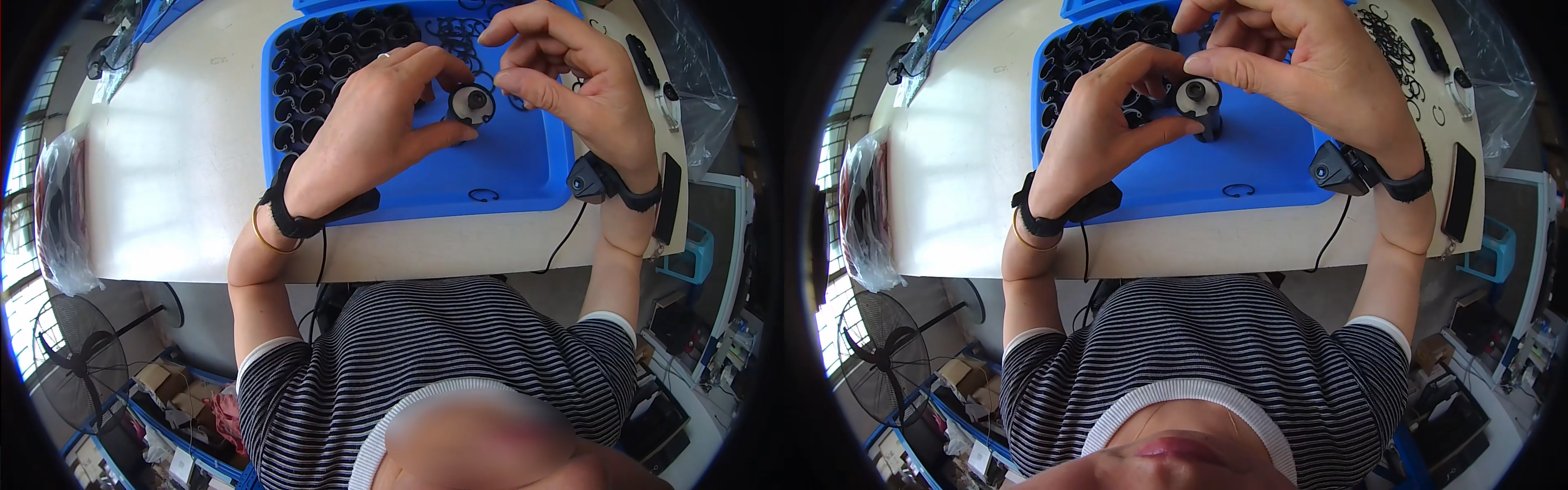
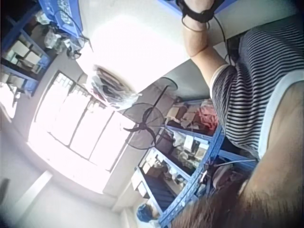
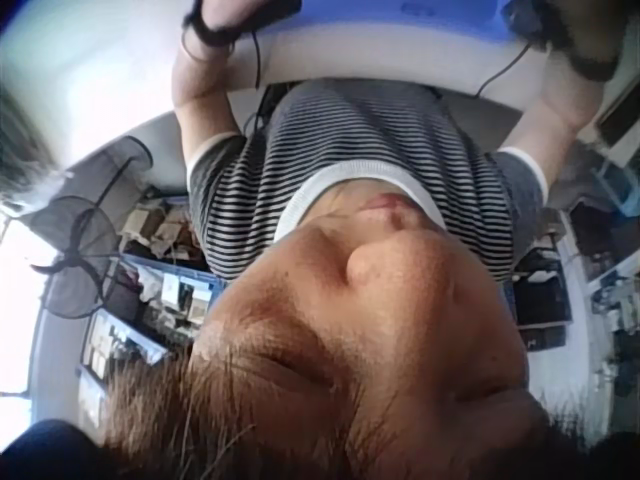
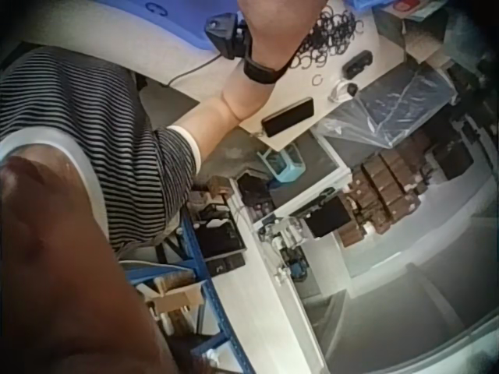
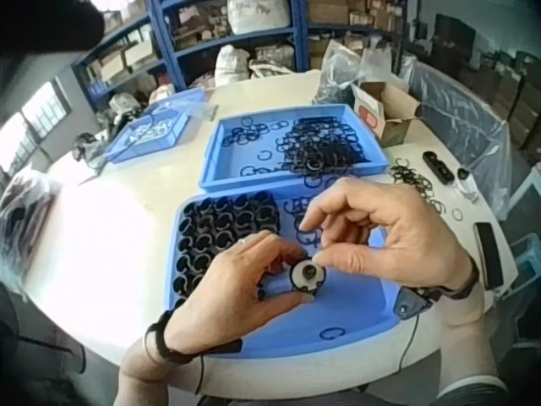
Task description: Installing rubber o-rings onto a cylindrical mechanical part.
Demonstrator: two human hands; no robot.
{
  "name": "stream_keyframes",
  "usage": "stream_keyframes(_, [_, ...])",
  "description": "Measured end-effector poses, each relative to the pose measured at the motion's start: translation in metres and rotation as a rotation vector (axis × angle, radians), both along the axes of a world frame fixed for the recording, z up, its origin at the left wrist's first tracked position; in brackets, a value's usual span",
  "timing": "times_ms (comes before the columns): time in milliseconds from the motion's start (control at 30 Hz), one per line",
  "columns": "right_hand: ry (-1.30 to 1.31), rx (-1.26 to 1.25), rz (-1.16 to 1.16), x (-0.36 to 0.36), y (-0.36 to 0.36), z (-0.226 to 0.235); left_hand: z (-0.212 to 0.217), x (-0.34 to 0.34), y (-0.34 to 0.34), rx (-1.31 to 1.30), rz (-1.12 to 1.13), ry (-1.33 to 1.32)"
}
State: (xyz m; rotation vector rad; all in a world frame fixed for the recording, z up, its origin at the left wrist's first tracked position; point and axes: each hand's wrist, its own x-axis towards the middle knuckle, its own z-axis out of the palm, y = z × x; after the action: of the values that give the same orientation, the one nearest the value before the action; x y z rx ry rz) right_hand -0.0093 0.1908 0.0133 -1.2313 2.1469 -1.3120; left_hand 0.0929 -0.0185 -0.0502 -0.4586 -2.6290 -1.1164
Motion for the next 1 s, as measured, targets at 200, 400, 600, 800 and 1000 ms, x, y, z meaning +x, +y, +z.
stream_keyframes(200, [0.011,0.007,-0.005,0.0012,-0.0014,0.0019,0.0001,0.0009,0.0008,-0.018,0.010,-0.006])
stream_keyframes(400, [0.030,0.025,0.020,-0.0007,-0.0007,0.0018,-0.0014,0.0000,0.0016,-0.015,0.012,0.005])
stream_keyframes(600, [0.046,0.023,0.021,-0.0002,-0.0029,0.0028,-0.0031,0.0004,0.0008,0.002,0.004,0.008])
stream_keyframes(800, [0.041,0.033,0.018,-0.0004,-0.0024,0.0025,-0.0036,-0.0012,0.0007,-0.008,-0.006,0.036])
stream_keyframes(1000, [0.044,0.033,0.030,-0.0004,-0.0033,0.0028,-0.0005,0.0012,0.0021,0.008,0.011,0.020])
